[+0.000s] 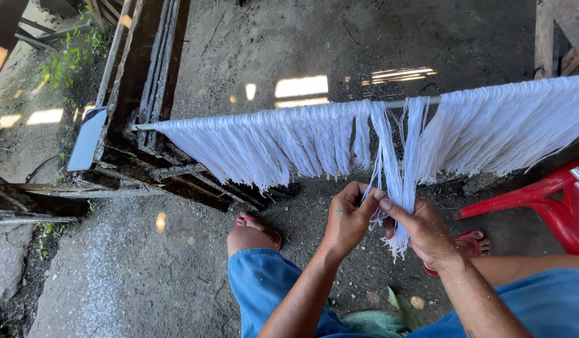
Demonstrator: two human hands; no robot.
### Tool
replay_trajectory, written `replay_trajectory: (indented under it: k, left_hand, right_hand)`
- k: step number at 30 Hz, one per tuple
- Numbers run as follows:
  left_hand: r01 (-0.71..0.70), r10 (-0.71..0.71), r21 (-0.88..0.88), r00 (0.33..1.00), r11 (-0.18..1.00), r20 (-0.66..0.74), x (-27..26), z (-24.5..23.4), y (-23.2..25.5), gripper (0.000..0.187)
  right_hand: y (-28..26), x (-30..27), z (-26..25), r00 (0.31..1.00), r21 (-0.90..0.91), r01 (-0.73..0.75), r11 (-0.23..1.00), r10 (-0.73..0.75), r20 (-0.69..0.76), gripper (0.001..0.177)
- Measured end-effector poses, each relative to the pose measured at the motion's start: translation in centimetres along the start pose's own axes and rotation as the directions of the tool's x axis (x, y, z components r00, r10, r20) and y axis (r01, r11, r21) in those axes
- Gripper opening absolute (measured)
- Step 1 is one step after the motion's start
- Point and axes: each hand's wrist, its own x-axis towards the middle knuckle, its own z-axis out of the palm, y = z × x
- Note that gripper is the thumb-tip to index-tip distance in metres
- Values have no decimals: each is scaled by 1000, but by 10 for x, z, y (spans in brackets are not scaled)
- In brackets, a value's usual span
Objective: The person is organizing and separating bundles of white threads hanging from a metal bar in a workshop.
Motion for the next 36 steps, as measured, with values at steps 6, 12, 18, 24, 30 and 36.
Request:
replay_trajectory:
  k: [6, 12, 18, 24, 30, 36]
  left_hand:
    - [75, -77, -22, 991, 997, -114, -28, -4, 16, 34]
    - [223, -260, -479, 966, 849, -11, -81, 14, 27, 36]
    - [574, -550, -368, 816, 732, 177, -87, 7, -87, 34]
    - [413, -425, 132, 902, 901, 79, -43, -23, -59, 34]
    - [-165, 226, 504, 972, 848, -63, 17, -37, 24, 49]
    - [-442, 647, 830, 750, 340, 135, 95, -36, 79, 26]
  right_hand:
    - [19, 11, -18, 999, -179, 17, 984, -25, -42, 33]
    - [69, 87, -78, 978, -722, -148, 676, -11, -210, 33]
    - [77, 19, -63, 873, 304, -327, 895, 163, 460, 34]
    - [127, 59, -220, 946, -417, -129, 900, -14, -323, 30]
    - [92, 77, -192, 764, -472, -644, 602, 482, -428, 73]
    - [62, 75, -82, 904, -725, -220, 653, 416, 101, 60]
